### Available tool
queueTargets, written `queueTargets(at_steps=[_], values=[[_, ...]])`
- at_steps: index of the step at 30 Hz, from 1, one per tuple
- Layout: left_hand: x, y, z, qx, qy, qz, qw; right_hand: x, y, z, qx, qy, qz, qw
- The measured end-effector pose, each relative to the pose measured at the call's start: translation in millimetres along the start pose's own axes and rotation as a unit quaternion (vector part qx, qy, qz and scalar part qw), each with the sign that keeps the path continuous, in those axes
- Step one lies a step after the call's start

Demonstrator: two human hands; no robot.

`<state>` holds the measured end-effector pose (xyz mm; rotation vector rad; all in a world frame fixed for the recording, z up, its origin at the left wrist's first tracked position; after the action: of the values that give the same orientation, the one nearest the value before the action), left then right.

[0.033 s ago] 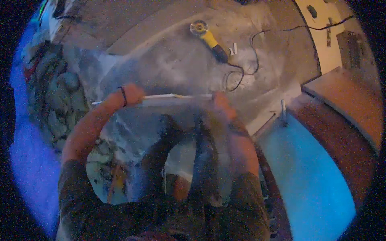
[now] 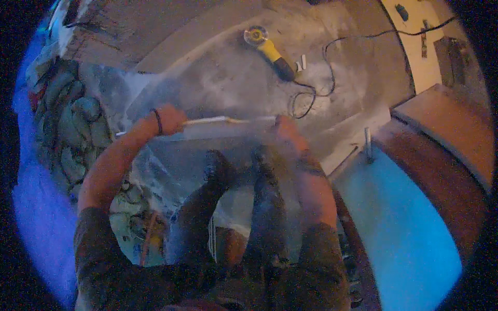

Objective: The person fits a tile on the floor near a pipe, marks a cutting line using a pencil, and uses an angle grinder to cut and smooth the curved edge of the tile.

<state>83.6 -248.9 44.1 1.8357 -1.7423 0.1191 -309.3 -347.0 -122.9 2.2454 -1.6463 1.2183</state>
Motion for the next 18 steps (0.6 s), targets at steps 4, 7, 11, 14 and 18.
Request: queueTargets(at_steps=[4,7,11,14,18], values=[[2.7,-44.3,32.7,0.017,-0.024,-0.072,0.997,27.6,-9.0,54.2,0.072,-0.086,0.121,0.986],[29.9,-65.3,52.5,-0.038,0.087,-0.049,0.994,58.6,19.4,94.6,0.114,-0.112,-0.129,0.979],[35.9,-102.8,94.3,-0.053,0.167,-0.116,0.978,69.4,68.7,174.8,0.046,0.209,-0.148,0.966],[23.1,-127.9,128.8,-0.024,0.282,-0.093,0.954,54.0,61.4,211.6,0.098,0.387,-0.204,0.894],[9.6,-143.7,165.4,0.075,0.324,-0.106,0.937,59.8,47.5,220.7,0.006,0.299,-0.133,0.945]])
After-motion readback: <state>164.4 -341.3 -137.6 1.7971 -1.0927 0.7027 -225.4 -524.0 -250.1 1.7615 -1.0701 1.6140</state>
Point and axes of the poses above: each hand's wrist, its own z-axis towards the middle knuckle, its own x-axis out of the back of the hand, y = z × x, the point moved 1 cm from there along z, towards the middle knuckle, and after that the axes turned 13 degrees about -z, right-handed, at the moved point
